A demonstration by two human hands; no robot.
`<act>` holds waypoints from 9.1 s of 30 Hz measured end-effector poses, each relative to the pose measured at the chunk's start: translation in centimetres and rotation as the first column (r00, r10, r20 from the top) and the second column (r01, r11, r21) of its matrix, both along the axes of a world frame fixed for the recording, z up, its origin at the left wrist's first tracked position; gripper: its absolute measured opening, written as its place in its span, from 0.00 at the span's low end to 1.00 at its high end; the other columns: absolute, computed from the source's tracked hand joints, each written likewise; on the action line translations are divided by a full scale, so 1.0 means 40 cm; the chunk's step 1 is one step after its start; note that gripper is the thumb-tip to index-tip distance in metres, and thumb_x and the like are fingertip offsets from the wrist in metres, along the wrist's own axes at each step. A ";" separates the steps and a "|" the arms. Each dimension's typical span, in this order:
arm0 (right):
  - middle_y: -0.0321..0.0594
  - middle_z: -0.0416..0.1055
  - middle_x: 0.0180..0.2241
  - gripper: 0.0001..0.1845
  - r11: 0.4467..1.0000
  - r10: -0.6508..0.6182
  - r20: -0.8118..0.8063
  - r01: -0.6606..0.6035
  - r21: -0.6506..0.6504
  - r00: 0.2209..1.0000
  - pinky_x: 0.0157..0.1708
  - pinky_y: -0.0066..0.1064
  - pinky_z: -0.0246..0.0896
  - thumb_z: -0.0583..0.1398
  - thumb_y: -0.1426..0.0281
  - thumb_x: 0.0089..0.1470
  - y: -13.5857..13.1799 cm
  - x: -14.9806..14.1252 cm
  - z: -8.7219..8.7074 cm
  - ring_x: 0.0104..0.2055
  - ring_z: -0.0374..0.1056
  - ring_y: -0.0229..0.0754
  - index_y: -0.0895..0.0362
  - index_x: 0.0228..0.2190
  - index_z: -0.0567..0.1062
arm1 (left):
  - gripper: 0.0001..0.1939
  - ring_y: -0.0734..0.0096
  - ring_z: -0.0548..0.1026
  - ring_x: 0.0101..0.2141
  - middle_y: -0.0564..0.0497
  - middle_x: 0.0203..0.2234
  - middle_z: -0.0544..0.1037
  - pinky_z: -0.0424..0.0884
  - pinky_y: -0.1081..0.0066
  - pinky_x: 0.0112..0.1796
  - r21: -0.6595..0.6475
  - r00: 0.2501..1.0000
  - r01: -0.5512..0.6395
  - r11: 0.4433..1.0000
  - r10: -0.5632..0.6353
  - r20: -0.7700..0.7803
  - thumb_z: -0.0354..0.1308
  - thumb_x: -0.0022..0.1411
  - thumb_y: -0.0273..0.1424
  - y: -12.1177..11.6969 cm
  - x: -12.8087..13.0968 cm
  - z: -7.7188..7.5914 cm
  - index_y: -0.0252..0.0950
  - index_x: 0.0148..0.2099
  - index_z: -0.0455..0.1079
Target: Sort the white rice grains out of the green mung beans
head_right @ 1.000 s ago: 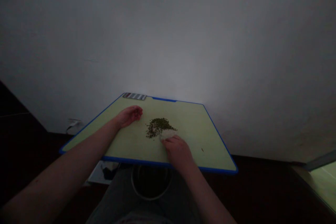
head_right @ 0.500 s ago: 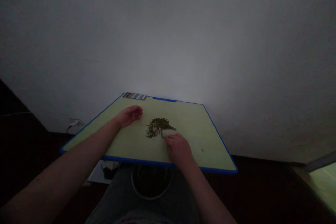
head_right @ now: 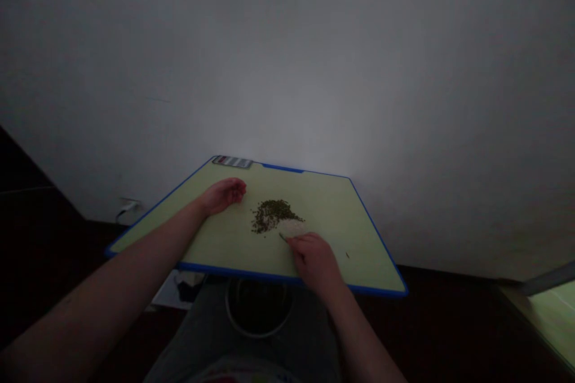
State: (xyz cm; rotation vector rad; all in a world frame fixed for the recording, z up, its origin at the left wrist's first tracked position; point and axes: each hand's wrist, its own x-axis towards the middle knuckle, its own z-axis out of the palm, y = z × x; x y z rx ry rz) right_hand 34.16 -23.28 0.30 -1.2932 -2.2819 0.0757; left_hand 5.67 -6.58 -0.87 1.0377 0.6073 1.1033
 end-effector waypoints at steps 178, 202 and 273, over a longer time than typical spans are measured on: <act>0.40 0.78 0.35 0.15 0.998 0.005 -0.198 -0.019 -0.066 0.980 0.38 0.34 0.66 0.58 0.74 0.49 0.058 -0.106 0.003 0.36 0.74 0.42 0.52 0.38 0.79 | 0.11 0.74 0.70 0.23 0.48 0.24 0.74 0.65 0.73 0.26 0.018 1.000 0.003 1.000 -0.002 -0.026 0.60 0.52 0.35 0.000 0.001 -0.001 0.30 0.32 0.71; 0.38 0.73 0.33 0.12 0.932 0.179 -0.183 -0.226 -0.282 0.967 0.35 0.28 0.58 0.56 0.81 0.48 0.075 -0.187 0.033 0.35 0.67 0.39 0.57 0.35 0.72 | 0.11 0.75 0.70 0.23 0.48 0.25 0.74 0.65 0.72 0.26 0.023 1.000 0.003 1.000 -0.002 -0.029 0.60 0.52 0.34 -0.003 0.000 -0.002 0.30 0.33 0.71; 0.40 0.72 0.30 0.22 0.913 -0.150 -0.763 -0.209 -0.351 0.629 0.30 0.31 0.59 0.62 0.58 0.37 0.401 0.125 -0.004 0.29 0.66 0.37 0.57 0.35 0.67 | 0.12 0.74 0.71 0.23 0.47 0.25 0.75 0.66 0.73 0.25 0.021 1.000 0.015 1.000 -0.015 -0.020 0.61 0.51 0.35 -0.002 0.000 0.002 0.30 0.33 0.71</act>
